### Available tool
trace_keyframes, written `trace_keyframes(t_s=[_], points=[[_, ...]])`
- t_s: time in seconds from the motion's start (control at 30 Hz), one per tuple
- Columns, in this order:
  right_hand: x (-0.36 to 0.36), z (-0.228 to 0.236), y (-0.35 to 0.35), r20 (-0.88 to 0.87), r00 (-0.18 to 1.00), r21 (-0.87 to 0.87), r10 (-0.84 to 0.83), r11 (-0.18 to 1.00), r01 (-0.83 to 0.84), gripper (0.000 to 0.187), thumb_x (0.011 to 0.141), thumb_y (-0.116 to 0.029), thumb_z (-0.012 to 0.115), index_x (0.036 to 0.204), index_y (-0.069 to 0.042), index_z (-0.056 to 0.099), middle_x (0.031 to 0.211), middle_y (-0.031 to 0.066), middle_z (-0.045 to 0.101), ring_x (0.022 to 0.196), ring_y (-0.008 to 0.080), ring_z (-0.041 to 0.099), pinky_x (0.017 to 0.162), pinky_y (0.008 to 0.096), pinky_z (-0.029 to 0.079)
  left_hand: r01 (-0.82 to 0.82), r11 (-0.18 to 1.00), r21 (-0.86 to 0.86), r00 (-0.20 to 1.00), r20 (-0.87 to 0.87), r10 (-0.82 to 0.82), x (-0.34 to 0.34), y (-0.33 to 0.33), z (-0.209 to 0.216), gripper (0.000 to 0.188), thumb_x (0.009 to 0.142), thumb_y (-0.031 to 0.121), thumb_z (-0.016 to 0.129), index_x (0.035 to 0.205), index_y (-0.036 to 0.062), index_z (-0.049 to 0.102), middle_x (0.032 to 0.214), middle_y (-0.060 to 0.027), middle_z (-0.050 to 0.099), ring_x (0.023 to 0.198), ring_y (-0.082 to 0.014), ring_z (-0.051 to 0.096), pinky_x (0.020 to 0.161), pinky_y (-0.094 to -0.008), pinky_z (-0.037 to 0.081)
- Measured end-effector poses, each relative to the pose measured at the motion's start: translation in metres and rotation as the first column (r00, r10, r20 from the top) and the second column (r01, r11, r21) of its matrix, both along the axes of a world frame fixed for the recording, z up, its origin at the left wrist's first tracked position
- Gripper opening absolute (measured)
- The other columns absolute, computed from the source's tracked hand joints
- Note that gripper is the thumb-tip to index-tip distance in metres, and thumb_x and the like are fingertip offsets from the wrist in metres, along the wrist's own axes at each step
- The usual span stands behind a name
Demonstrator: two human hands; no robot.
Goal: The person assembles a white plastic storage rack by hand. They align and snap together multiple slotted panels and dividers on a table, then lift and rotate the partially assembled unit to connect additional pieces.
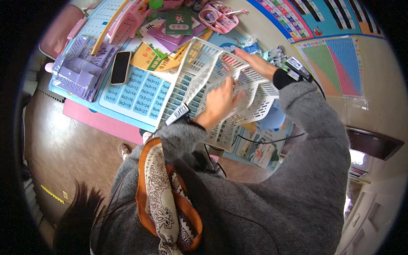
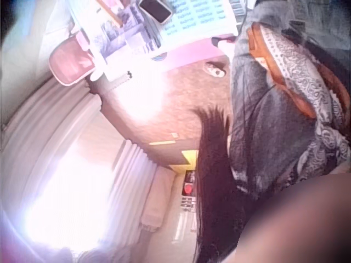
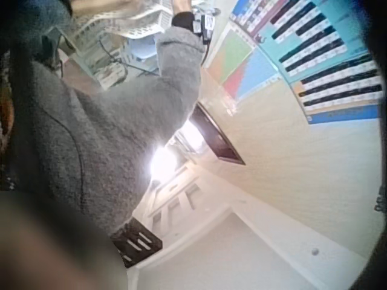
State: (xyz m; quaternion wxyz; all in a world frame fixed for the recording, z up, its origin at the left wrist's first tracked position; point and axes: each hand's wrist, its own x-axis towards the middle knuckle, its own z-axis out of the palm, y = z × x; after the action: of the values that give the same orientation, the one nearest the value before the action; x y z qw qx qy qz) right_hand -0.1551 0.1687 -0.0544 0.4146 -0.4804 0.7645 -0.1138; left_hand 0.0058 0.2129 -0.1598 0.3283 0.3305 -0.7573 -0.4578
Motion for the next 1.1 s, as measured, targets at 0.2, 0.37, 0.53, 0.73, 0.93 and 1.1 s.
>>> trace_keyframes(t_s=[0.2,0.37,0.53,0.73,0.93,1.1], points=[[-0.012,-0.021,-0.002,0.002,0.986,-0.041,0.166,0.985,-0.166,0.064,0.095,-0.056,0.031,0.144,-0.014,0.033,0.149,0.0078,0.032,0.138,0.023,0.028,0.111,0.0318,0.022,-0.087,0.99,-0.113,0.96,0.256,0.114,-0.029,-0.027,0.0,0.03,0.089,0.032,0.051,0.085,0.0035,0.058,0.072,-0.0199,0.065,0.064,-0.0395,0.064,0.058,-0.0503,0.051],[-0.019,-0.035,-0.01,-0.228,0.941,-0.05,0.25,0.962,-0.268,0.072,0.092,-0.064,0.032,0.139,-0.011,0.041,0.118,0.0158,0.057,0.106,0.0173,0.052,0.095,0.0326,0.037,-0.017,0.973,-0.231,0.954,0.288,0.085,-0.027,-0.03,-0.001,0.021,0.086,0.022,0.052,0.079,0.0037,0.059,0.069,-0.0213,0.063,0.064,-0.0397,0.064,0.058,-0.0486,0.05],[-0.024,-0.039,-0.01,-0.32,0.93,0.031,0.179,0.984,-0.178,0.078,0.089,-0.068,0.035,0.11,0.001,0.064,0.071,0.0115,0.061,0.074,0.0149,0.055,0.078,0.0332,0.043,-0.046,0.97,-0.237,0.977,0.19,0.093,-0.03,-0.022,-0.01,0.017,0.084,0.017,0.054,0.074,0.0039,0.056,0.064,-0.0204,0.062,0.058,-0.0406,0.061,0.055,-0.0494,0.05],[-0.008,-0.03,-0.002,-0.488,0.86,-0.119,0.145,0.966,-0.231,0.081,0.087,-0.072,0.032,0.051,0.0,0.044,0.045,0.0066,0.036,0.048,0.0169,0.045,0.059,0.0381,0.042,-0.119,0.961,-0.248,0.993,-0.005,0.122,-0.028,-0.022,-0.019,0.015,0.083,0.015,0.059,0.072,0.005,0.055,0.06,-0.0215,0.058,0.054,-0.0418,0.057,0.051,-0.0499,0.046],[0.004,-0.023,-0.004,-0.581,0.809,-0.213,0.085,0.944,-0.252,0.081,0.087,-0.072,0.03,0.048,-0.002,0.04,0.046,0.0073,0.04,0.045,0.0216,0.048,0.055,0.0379,0.041,-0.065,0.971,-0.231,0.994,-0.098,0.043,-0.021,-0.031,-0.022,0.017,0.086,0.015,0.059,0.075,0.0023,0.058,0.066,-0.0214,0.058,0.064,-0.0419,0.058,0.054,-0.0464,0.046],[-0.005,-0.034,-0.012,-0.557,0.82,-0.075,0.134,0.975,-0.211,0.081,0.082,-0.076,0.031,0.085,-0.005,0.07,0.092,0.0204,0.068,0.091,0.0357,0.065,0.08,0.0408,0.048,-0.063,0.964,-0.26,0.996,-0.075,0.045,-0.02,-0.035,-0.022,0.017,0.085,0.014,0.059,0.074,0.0011,0.059,0.067,-0.0223,0.058,0.064,-0.0422,0.057,0.055,-0.0458,0.046]])
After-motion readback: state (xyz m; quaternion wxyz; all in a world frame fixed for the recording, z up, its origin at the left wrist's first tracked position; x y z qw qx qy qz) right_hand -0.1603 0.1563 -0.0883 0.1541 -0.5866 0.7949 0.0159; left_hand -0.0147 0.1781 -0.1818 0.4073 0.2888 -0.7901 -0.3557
